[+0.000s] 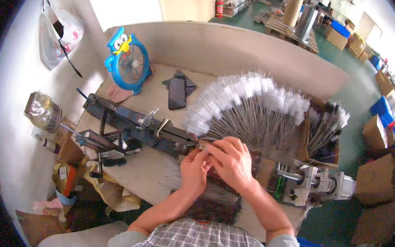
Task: The person is using a specialized machine to assemble cleaning brushes by inserting and securing components.
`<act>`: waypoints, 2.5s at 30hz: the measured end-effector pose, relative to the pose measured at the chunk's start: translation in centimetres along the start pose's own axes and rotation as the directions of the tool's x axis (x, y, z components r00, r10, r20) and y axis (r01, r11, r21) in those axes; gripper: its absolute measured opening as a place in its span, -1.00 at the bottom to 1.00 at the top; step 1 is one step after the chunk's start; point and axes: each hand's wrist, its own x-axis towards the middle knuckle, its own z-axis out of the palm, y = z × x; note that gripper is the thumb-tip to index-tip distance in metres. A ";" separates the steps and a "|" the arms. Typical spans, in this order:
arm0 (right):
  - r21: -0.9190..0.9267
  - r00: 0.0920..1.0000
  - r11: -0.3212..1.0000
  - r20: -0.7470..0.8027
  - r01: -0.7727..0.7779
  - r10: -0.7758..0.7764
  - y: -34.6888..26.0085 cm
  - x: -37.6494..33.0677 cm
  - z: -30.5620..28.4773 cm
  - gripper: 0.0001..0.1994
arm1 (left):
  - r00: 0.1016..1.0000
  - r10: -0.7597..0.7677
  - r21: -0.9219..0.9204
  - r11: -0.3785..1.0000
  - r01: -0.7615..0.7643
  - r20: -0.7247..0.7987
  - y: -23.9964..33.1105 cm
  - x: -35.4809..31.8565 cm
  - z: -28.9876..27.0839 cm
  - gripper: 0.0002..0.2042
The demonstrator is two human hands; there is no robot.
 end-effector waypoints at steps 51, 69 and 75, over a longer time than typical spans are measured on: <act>-0.158 0.970 0.979 0.188 -0.127 0.156 -0.1 -2.2 -2.6 -0.85 | 0.986 -0.163 -0.148 0.975 0.165 0.026 1.4 -0.6 -0.7 -0.36; -0.082 0.750 0.928 0.566 -0.364 0.344 1.8 -12.3 -0.6 -0.83 | 0.998 -0.057 0.292 0.955 0.061 -0.021 4.6 -2.9 -9.5 -0.73; -0.177 0.688 0.920 0.617 -0.350 0.381 1.6 -11.0 -1.3 -0.83 | 0.881 0.206 -0.006 0.973 -0.230 -0.425 13.0 -0.4 -26.8 -0.77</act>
